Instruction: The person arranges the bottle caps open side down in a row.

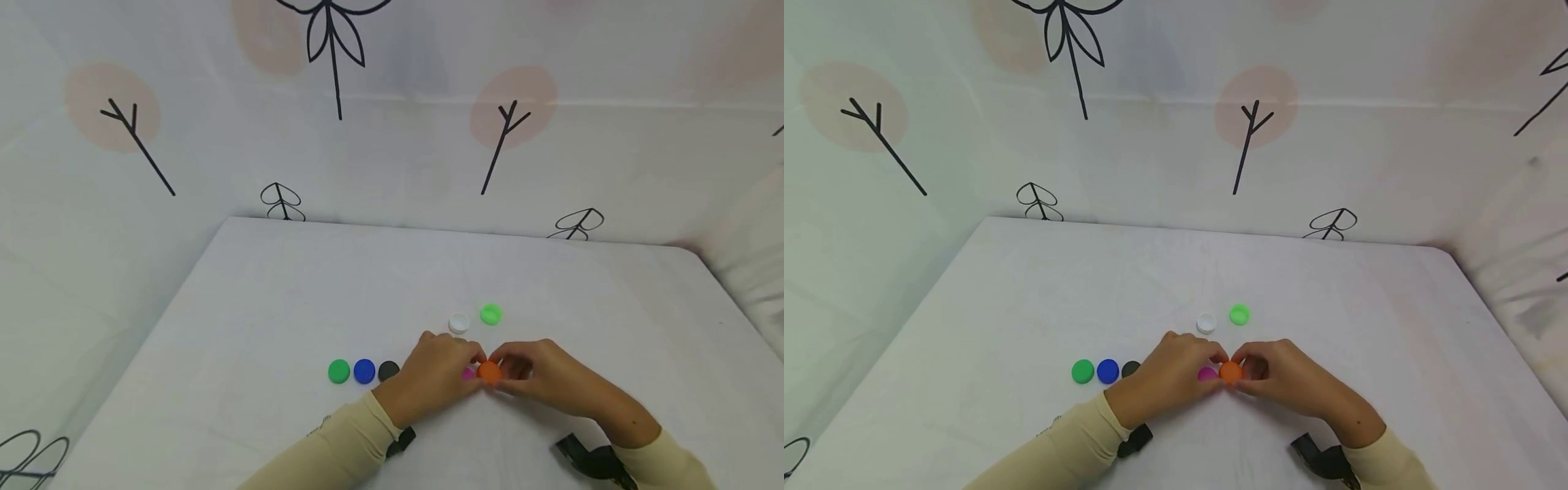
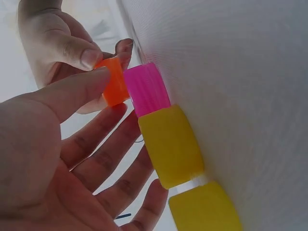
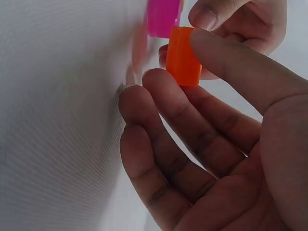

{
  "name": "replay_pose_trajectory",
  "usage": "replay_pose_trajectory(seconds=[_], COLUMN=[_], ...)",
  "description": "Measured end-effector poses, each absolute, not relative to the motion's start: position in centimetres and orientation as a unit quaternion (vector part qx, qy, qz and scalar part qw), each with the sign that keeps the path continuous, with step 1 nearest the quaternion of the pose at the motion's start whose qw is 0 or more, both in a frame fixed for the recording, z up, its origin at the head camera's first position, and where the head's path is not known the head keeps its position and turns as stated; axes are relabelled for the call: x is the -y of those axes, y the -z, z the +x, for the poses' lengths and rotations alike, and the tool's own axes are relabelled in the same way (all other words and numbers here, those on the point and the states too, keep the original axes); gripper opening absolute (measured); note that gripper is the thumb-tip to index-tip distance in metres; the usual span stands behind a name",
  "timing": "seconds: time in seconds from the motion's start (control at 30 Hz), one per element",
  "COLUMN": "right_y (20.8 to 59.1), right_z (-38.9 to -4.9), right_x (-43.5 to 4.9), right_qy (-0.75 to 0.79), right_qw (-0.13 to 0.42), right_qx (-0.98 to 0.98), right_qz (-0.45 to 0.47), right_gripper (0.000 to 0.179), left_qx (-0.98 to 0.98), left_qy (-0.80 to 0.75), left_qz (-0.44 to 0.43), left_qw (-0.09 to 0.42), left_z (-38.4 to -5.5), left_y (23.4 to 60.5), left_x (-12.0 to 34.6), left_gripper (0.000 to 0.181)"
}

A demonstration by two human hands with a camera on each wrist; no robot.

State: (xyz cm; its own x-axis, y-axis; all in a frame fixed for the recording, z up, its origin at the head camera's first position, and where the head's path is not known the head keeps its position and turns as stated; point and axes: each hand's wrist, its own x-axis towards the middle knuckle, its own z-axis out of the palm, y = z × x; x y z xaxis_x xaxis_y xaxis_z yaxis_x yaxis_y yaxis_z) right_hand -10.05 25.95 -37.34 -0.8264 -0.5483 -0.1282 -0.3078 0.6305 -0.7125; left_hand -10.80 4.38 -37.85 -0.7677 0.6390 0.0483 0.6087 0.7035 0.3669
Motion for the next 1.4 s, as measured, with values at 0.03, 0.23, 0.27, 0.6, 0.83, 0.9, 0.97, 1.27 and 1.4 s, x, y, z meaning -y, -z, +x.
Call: replay_pose_trajectory(seconds=[0.03,0.23,0.27,0.6,0.83,0.9,0.97,1.27,1.4], right_y=[37.3,37.5,37.6,37.7,37.3,37.2,37.0,37.1,36.8], right_z=[-10.1,-10.0,-10.0,-9.9,-9.7,-9.6,-9.4,-9.6,-10.0], right_x=[-25.9,-25.9,-25.8,-25.8,-25.6,-25.5,-25.5,-25.6,-25.4], right_qy=[0.355,0.357,0.358,0.345,0.308,0.296,0.29,0.278,0.276], right_qw=[0.171,0.173,0.173,0.18,0.172,0.166,0.163,0.162,0.166], right_qx=[-0.887,-0.884,-0.884,-0.89,-0.908,-0.914,-0.916,-0.915,-0.922], right_qz=[-0.243,-0.246,-0.247,-0.238,-0.226,-0.224,-0.225,-0.242,-0.215], right_gripper=[0.027,0.024,0.024,0.024,0.024,0.024,0.026,0.035,0.04], left_qx=[-0.922,-0.924,-0.925,-0.923,-0.923,-0.923,-0.922,-0.918,-0.921], left_qy=[-0.181,-0.162,-0.158,-0.123,-0.097,-0.095,-0.094,-0.128,-0.144], left_qz=[0.338,0.341,0.342,0.357,0.361,0.363,0.365,0.37,0.362], left_qw=[0.044,0.052,0.055,0.068,0.087,0.089,0.088,0.061,0.022], left_z=[-10.8,-10.6,-10.6,-10.3,-10.1,-10.1,-10.1,-10.6,-11.3], left_y=[37.9,37.8,37.8,37.6,37.3,37.4,37.5,36.9,35.9], left_x=[-4.4,-4.3,-4.3,-4.3,-4.4,-4.4,-4.5,-3.4,-1.7], left_gripper=[0.025,0.025,0.025,0.028,0.036,0.037,0.037,0.037,0.034])
